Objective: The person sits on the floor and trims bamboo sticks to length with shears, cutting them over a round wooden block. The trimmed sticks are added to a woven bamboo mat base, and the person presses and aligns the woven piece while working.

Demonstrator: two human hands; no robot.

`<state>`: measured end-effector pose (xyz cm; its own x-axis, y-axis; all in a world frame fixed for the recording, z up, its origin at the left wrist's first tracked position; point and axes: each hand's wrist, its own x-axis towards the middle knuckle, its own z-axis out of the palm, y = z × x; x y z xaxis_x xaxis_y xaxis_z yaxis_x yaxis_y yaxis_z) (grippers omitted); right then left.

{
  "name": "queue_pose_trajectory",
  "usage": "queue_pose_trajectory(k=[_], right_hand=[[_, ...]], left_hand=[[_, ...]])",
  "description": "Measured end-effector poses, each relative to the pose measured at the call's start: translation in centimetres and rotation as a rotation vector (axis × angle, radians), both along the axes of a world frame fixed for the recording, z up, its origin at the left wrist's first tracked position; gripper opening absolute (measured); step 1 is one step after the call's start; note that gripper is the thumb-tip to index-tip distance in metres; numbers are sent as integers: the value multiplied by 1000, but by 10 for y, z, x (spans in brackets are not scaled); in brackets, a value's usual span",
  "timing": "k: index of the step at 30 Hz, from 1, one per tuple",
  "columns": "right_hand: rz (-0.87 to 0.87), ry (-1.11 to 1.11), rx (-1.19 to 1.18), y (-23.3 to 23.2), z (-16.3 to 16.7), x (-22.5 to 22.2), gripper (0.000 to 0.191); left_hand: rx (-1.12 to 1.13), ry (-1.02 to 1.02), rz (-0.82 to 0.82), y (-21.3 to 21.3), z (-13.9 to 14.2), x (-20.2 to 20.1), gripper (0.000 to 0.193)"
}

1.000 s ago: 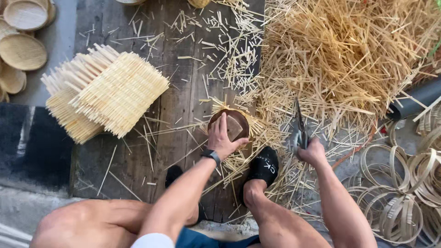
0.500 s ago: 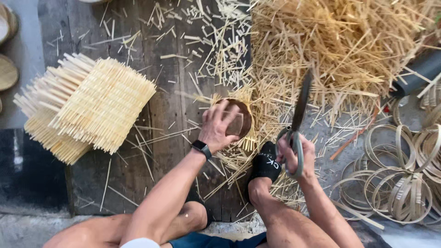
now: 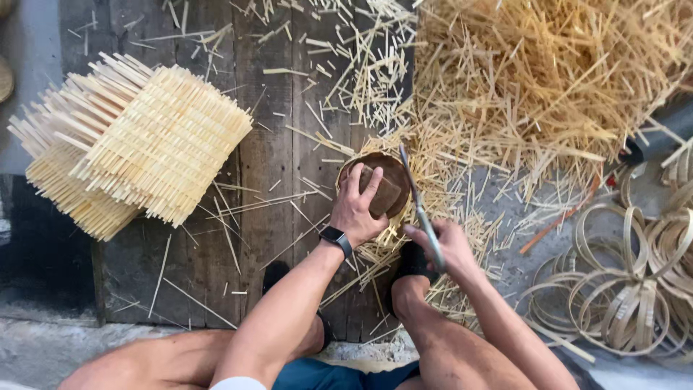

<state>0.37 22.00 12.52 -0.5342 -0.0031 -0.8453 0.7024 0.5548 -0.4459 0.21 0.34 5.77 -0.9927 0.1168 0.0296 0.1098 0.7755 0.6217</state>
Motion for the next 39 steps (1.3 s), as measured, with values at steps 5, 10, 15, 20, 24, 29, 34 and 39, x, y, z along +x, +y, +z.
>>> queue_pose_trajectory(k=[5,10,15,20,24,29,34,39], right_hand=[[108,313,161,44,-15,11,60],[484,501,479,63,-38,13,73],[615,580,627,54,-86,-6,54],[778,572,649,82,-102,-27,35],[774,786,707,74,-112,-35,55],[831,580,632,80,-118,-45,36],[796,803,617,94,-111,-47,45],[881,809,632,76,-121,-53,51]], left_hand=[[87,16,140,12,0,2,103],[98,20,462,44,-2,0,103],[17,42,417,49,-5,1,105],[35,29,379,43,-6,2,107],[-21,19,269,39,-5,2,107],[30,-19,156,22,-4,1,106],[62,-2,45,10,-6,1,105],[97,-124,-111,1,-2,-7,103]])
